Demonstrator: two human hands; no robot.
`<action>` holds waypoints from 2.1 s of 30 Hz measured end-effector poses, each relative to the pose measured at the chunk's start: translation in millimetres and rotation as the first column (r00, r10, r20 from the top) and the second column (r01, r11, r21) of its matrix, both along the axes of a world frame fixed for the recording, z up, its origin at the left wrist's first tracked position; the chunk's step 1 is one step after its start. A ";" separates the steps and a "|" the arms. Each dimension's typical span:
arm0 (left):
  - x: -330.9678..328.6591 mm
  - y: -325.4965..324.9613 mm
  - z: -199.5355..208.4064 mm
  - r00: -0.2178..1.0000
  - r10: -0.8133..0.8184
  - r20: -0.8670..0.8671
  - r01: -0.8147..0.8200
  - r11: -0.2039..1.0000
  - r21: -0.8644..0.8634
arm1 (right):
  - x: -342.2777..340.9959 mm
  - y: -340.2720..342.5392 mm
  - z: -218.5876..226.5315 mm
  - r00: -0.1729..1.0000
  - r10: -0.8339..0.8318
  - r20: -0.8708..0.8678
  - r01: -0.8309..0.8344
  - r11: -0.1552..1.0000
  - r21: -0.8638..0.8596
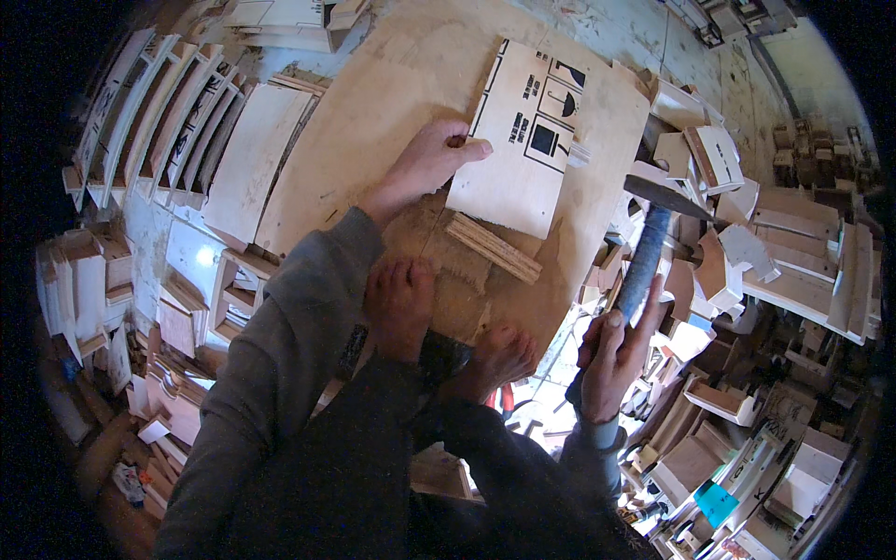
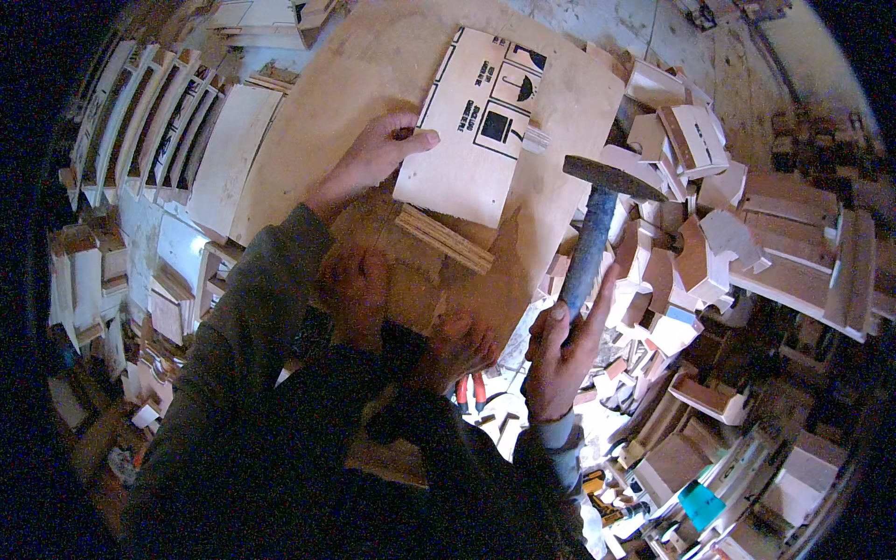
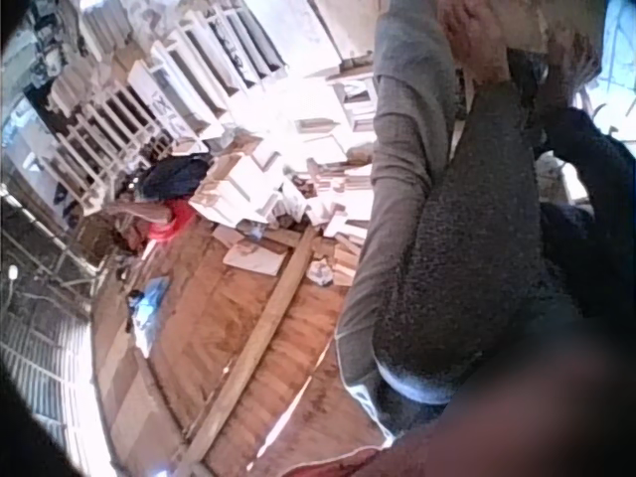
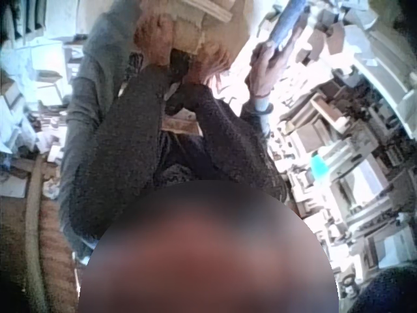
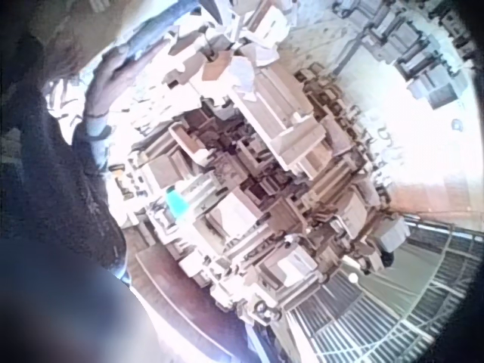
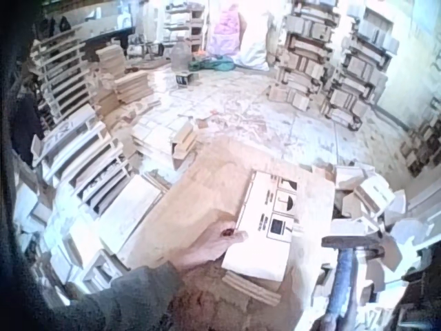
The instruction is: The person assembles small wooden pieces by nailing them to a larger board using a hammer. They repeatedly pick up pieces, position them, and drive nails to secure them, then place the finished units aside.
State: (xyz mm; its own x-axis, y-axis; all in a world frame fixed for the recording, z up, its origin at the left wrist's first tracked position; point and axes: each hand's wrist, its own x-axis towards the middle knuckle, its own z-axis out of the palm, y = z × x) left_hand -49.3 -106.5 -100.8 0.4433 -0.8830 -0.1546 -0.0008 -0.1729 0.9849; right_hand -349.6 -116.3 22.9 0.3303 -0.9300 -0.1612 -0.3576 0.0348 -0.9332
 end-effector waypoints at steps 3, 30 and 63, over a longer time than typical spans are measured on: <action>-2.4 2.7 8.2 0.998 -0.007 -0.055 0.007 1.000 -0.012 | 10.3 -14.0 -15.1 0.990 -0.053 0.131 0.022 0.973 0.228; -45.1 134.2 97.6 0.512 0.031 -0.859 0.169 0.976 0.136 | 27.0 -6.2 5.8 0.858 0.425 -0.288 -0.493 0.525 -0.693; -36.5 136.7 140.9 0.796 -0.090 -0.599 0.103 0.995 -0.012 | 57.2 -5.9 65.9 0.709 0.531 -0.464 -0.694 0.643 -0.324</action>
State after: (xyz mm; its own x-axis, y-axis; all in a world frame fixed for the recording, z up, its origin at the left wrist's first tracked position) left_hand -85.8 30.1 40.1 0.1690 -0.9098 -0.3791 0.5695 -0.2238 0.7909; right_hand -292.4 -122.1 88.8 0.8592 -0.5114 0.0153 -0.3954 -0.6827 -0.6144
